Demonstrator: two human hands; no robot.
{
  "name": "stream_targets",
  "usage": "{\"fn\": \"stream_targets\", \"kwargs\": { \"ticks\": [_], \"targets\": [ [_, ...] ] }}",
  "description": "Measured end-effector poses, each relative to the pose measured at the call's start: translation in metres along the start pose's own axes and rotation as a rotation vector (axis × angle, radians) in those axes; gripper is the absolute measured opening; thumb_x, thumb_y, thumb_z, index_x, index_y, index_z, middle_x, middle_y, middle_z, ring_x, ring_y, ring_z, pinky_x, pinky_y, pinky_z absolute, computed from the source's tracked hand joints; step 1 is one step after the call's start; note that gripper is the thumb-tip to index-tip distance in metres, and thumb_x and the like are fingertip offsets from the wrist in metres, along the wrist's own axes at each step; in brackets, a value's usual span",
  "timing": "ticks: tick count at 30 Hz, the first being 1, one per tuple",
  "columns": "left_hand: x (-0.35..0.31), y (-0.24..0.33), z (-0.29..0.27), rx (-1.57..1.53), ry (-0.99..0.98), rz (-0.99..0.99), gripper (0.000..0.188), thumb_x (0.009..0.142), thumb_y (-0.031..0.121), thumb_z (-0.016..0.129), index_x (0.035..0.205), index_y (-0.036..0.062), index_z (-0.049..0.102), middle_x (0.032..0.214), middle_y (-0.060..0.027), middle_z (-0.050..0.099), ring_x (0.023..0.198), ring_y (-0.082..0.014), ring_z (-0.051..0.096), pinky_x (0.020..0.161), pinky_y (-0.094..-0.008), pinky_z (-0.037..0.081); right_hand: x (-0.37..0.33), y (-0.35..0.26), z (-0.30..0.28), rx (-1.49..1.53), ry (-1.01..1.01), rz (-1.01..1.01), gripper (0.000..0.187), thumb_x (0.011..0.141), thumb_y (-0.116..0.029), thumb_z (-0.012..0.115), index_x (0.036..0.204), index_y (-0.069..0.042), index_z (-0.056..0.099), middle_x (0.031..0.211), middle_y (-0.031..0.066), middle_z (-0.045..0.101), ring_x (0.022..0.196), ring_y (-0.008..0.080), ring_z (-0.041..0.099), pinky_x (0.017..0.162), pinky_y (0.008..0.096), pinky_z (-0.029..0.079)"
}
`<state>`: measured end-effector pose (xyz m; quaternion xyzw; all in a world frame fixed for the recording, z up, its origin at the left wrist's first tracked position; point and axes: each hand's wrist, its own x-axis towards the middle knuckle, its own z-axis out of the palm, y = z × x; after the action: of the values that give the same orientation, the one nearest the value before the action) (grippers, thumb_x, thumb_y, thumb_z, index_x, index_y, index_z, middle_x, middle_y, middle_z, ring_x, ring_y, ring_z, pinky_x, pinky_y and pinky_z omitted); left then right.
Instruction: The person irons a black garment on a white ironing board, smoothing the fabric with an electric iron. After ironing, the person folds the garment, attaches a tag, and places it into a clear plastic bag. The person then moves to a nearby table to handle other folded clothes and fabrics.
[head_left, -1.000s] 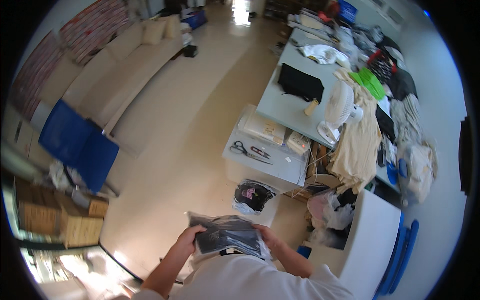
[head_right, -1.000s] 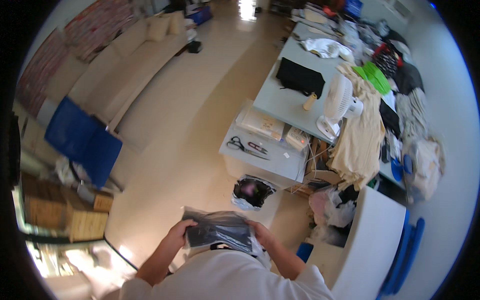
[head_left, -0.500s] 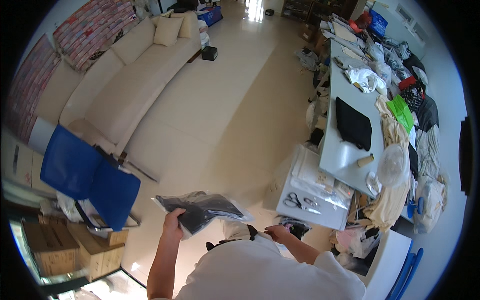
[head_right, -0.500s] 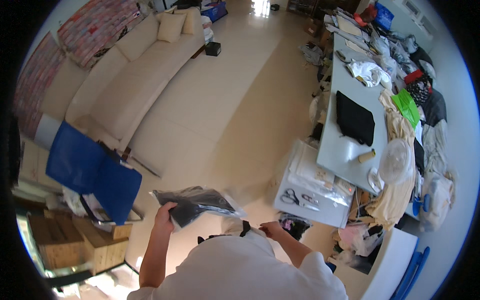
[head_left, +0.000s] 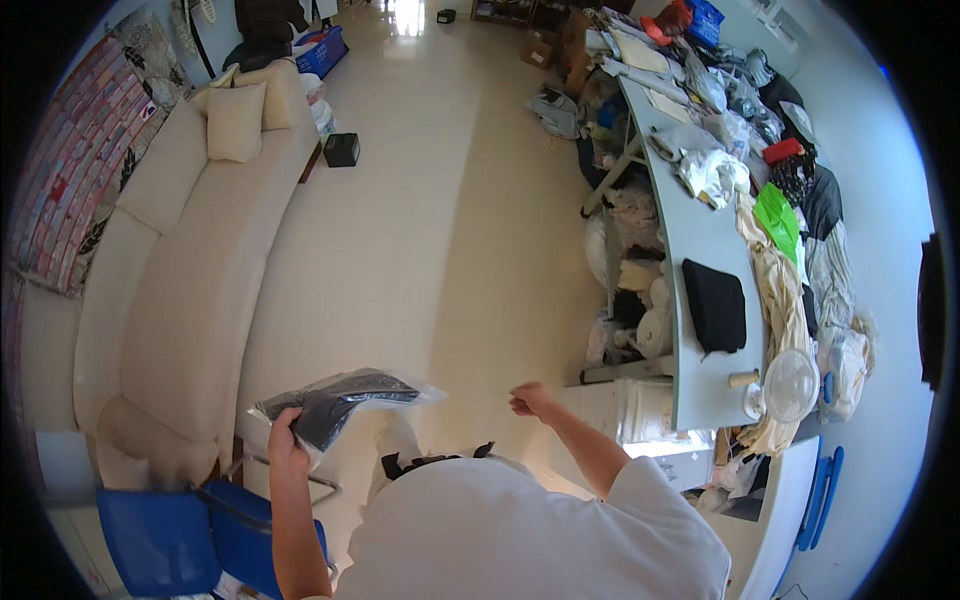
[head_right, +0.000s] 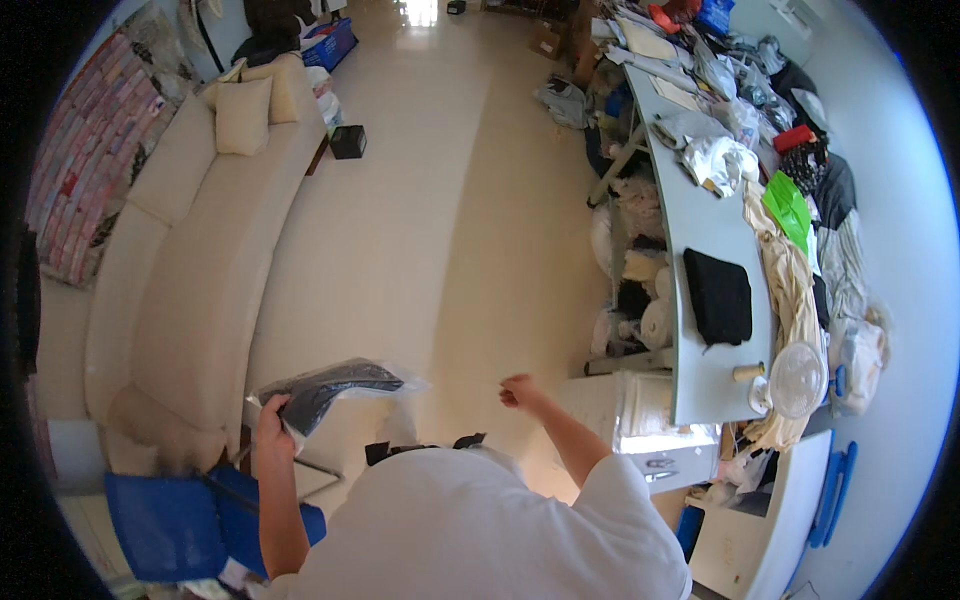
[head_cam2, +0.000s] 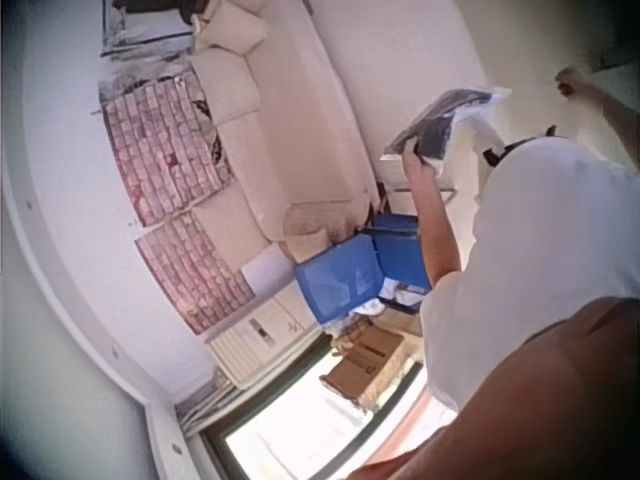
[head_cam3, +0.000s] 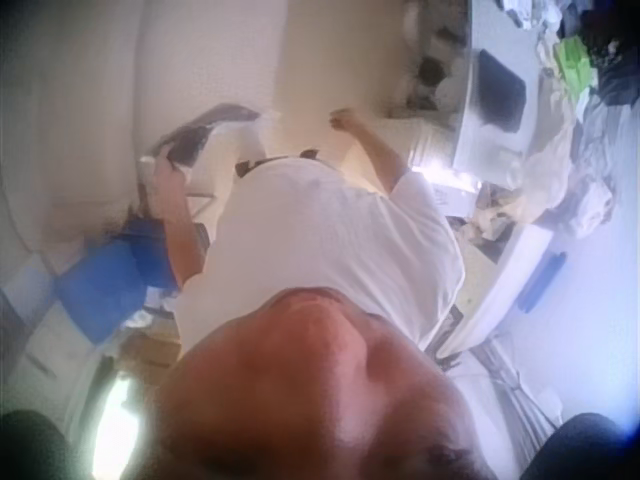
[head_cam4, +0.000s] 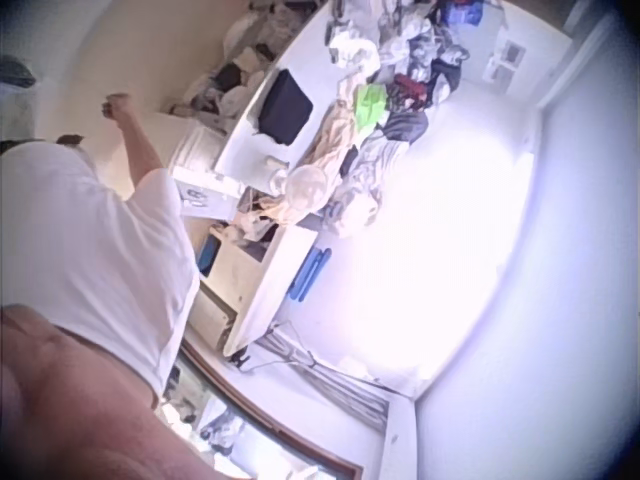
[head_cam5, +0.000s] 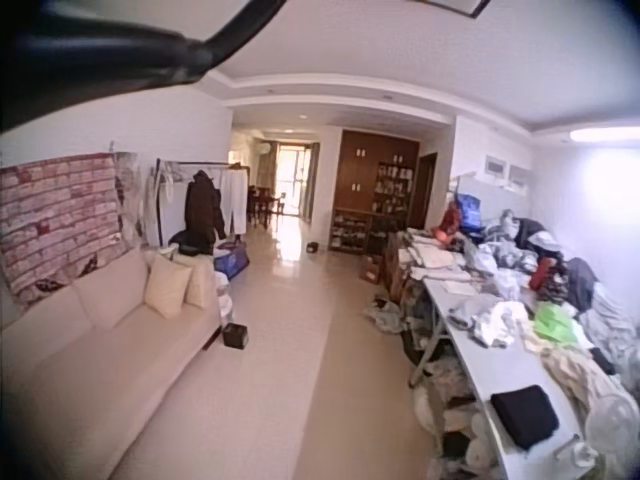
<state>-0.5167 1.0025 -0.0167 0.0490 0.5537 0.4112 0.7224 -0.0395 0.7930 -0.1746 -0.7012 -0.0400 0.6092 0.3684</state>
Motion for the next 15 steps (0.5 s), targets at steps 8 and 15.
{"fn": "stream_targets", "kwargs": {
  "ticks": [8,15],
  "targets": [
    [0.207,0.209,0.151,0.009,-0.037,0.068,0.013,0.084,0.005,0.065,0.095,-0.0029,0.063,0.096,-0.0165,0.069,0.087,-0.0289,0.068,0.086,-0.0398,0.058,0.057,-0.044,0.056,0.216,0.279,0.254,0.006,0.087,0.000,0.060,0.085,-0.005,0.058,0.068,0.0103,0.060,0.054,0.0215,0.062,0.047,0.0340,0.056],
    [0.405,0.398,0.241,-0.008,-0.038,0.187,0.013,0.083,0.005,0.065,0.094,-0.0028,0.064,0.091,-0.0170,0.069,0.083,-0.0304,0.069,0.082,-0.0435,0.060,0.228,-0.157,0.075,0.296,0.092,0.209,0.012,0.091,-0.002,0.060,0.102,0.000,0.063,0.078,0.0111,0.064,0.065,0.0225,0.066,0.058,0.0358,0.060]
  ]
}}
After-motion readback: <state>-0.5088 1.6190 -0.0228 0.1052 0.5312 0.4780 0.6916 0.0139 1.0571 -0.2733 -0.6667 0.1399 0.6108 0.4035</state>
